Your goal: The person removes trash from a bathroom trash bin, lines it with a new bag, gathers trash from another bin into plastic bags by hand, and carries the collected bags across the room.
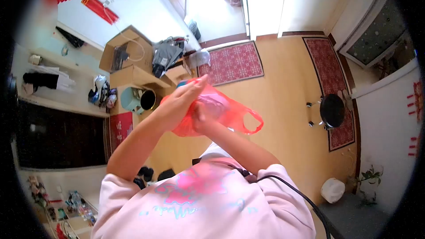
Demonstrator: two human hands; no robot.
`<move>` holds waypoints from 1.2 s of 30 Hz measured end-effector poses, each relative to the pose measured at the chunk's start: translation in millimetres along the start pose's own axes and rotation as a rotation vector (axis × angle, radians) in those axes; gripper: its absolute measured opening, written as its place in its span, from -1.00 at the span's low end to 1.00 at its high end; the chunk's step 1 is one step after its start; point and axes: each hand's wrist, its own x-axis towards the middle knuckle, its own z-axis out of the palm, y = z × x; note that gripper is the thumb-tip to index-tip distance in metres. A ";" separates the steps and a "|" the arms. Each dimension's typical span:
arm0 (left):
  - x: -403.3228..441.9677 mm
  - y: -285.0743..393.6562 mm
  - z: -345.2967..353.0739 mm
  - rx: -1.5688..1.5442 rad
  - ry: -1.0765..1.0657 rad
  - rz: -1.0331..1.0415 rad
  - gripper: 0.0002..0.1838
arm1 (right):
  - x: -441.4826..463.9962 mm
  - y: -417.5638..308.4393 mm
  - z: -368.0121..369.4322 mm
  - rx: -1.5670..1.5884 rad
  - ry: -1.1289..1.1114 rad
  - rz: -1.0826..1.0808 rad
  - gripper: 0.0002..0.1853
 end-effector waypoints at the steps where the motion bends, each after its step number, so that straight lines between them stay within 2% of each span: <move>1: 16.3 -1.5 -26.3 -0.023 0.031 0.065 -0.32 | 29.8 27.0 6.3 0.132 0.002 0.060 -0.72; 2: 26.9 1.3 -52.7 -0.062 0.035 0.081 -0.28 | 52.4 47.1 10.8 0.266 -0.005 0.133 -0.71; 4: 52.8 10.5 -100.4 -0.173 0.058 0.111 -0.24 | 100.8 48.2 -5.6 0.036 -0.149 0.191 -0.67; 5: 67.1 10.8 -119.4 -0.251 0.079 0.112 -0.23 | 121.1 21.4 -23.4 -0.321 -0.282 0.188 -0.65; 7: 95.7 2.7 -153.8 -0.309 0.072 0.052 -0.25 | 154.6 32.2 -35.5 -0.781 -0.461 0.088 -0.41; 9: 121.8 3.8 -172.8 -0.462 0.034 0.137 -0.27 | 188.0 34.3 -62.6 -0.607 -0.430 0.131 -0.38; 12: 161.5 21.0 -189.9 -0.569 0.046 0.137 -0.29 | 204.8 9.5 -123.3 -0.320 -0.398 0.228 -0.32; 14: 195.0 40.3 -200.6 -0.588 0.039 0.142 -0.27 | 208.4 17.2 -164.2 -0.392 -0.238 0.214 -0.42; 15: 216.9 49.5 -210.4 -0.572 0.037 0.147 -0.28 | 208.2 23.0 -187.3 -0.565 -0.087 0.160 -0.54; 17: 260.9 66.7 -227.4 -0.564 0.051 0.141 -0.29 | 202.6 61.8 -230.9 -0.973 0.061 -0.066 -0.46; 20: 333.6 84.3 -253.8 -0.567 0.103 0.118 -0.30 | 251.2 44.9 -276.2 -1.354 0.222 -0.094 -0.51; 23: 408.4 103.1 -283.1 -0.567 0.185 0.078 -0.31 | 329.6 76.6 -338.3 -1.698 0.443 0.141 -0.62; 26: 464.5 111.4 -306.0 -0.597 0.289 0.030 -0.27 | 364.7 198.6 -430.4 -0.270 0.435 0.976 -0.78; 28: 507.2 122.1 -328.8 -0.571 0.345 0.032 -0.19 | 451.5 194.2 -442.6 0.127 0.533 0.864 -0.84; 29: 526.8 122.6 -339.3 -0.541 0.399 0.051 -0.25 | 481.9 191.9 -440.5 0.328 0.562 0.832 -0.83; 32: 586.6 114.1 -377.8 -0.343 0.601 -0.008 -0.31 | 570.2 220.8 -454.0 0.163 0.277 0.639 -0.79; 33: 604.5 119.0 -384.1 -0.421 0.700 -0.018 -0.40 | 597.7 234.0 -455.1 0.043 0.266 0.570 -0.76; 35: 642.5 118.4 -407.7 -0.529 0.682 -0.042 -0.47 | 655.7 265.6 -457.2 -0.194 0.241 0.405 -0.71; 36: 663.6 114.0 -422.5 -0.579 0.673 -0.053 -0.50 | 685.6 275.1 -461.4 -0.158 0.200 0.442 -0.72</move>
